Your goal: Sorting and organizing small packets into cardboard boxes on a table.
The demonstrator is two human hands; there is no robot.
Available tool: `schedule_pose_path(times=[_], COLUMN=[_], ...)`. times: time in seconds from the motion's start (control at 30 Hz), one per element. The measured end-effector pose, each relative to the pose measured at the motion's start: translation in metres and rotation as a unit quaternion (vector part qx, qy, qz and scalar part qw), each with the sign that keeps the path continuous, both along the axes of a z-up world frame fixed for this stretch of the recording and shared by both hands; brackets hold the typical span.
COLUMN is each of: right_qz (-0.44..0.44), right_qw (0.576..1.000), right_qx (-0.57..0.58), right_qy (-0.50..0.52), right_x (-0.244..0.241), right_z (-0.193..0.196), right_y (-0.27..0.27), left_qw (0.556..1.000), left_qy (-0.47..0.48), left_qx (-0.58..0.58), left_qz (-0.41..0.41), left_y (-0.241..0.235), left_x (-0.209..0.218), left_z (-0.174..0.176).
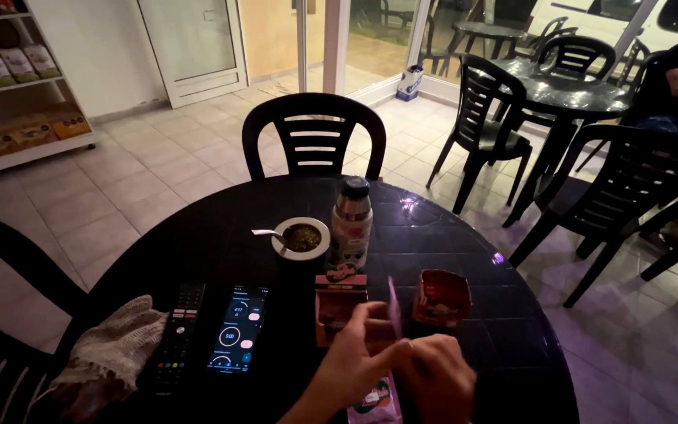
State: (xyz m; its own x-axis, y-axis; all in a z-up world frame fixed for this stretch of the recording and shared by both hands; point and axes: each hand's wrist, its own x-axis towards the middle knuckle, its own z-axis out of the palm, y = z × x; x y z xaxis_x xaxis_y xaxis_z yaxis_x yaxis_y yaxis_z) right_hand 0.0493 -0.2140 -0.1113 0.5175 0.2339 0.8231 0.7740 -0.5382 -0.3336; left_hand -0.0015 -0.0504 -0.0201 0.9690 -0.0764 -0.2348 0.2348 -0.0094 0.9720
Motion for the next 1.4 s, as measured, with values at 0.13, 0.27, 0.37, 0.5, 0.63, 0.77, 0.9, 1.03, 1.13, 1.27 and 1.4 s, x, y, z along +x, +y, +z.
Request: schedule_pose_path(times=[0.13, 0.27, 0.37, 0.5, 0.63, 0.77, 0.9, 1.03, 1.13, 1.27, 1.4], right_qz=[0.039, 0.007, -0.026, 0.148, 0.143, 0.185, 0.202, 0.272, 0.251, 0.066, 0.022], right_qw=[0.998, 0.999, 0.993, 0.890, 0.812, 0.772, 0.750, 0.731, 0.737, 0.900, 0.908], right_qx=[0.023, 0.052, 0.090, 0.193, 0.275, 0.320, 0.333, 0.343, 0.342, -0.028, -0.260], right_qy=[-0.037, 0.008, 0.075, 0.386, 0.495, 0.517, 0.534, 0.523, 0.526, 0.430, 0.327], right_x=[0.001, -0.008, 0.004, 0.027, 0.033, 0.037, 0.033, 0.041, 0.045, 0.063, 0.070], right_z=[-0.010, 0.006, 0.013, 0.017, 0.009, -0.006, -0.002, -0.016, -0.019, -0.047, -0.059], right_y=[0.013, 0.013, 0.005, -0.016, -0.018, -0.015, -0.013, -0.016, -0.016, -0.016, -0.017], left_qw=[0.996, 0.992, 0.994, 0.996, 0.997, 0.996, 0.993, 0.994, 0.993, 0.980, 0.964], left_qy=[-0.035, -0.063, -0.053, -0.060, -0.048, 0.001, 0.011, -0.021, -0.008, -0.064, -0.005], left_qx=[-0.055, -0.078, -0.052, -0.010, -0.005, 0.018, 0.017, 0.027, 0.044, 0.094, 0.122], left_qz=[0.058, 0.077, 0.080, 0.067, 0.061, 0.093, 0.112, 0.106, 0.107, 0.164, 0.237], left_y=[-0.007, 0.002, 0.007, 0.012, 0.009, 0.000, -0.002, 0.002, 0.005, 0.017, 0.016], left_x=[0.000, 0.003, 0.004, 0.005, 0.003, 0.000, -0.001, 0.003, 0.003, 0.000, -0.012], left_z=[-0.003, -0.002, 0.001, 0.000, 0.010, 0.021, 0.025, 0.012, 0.011, -0.019, -0.068])
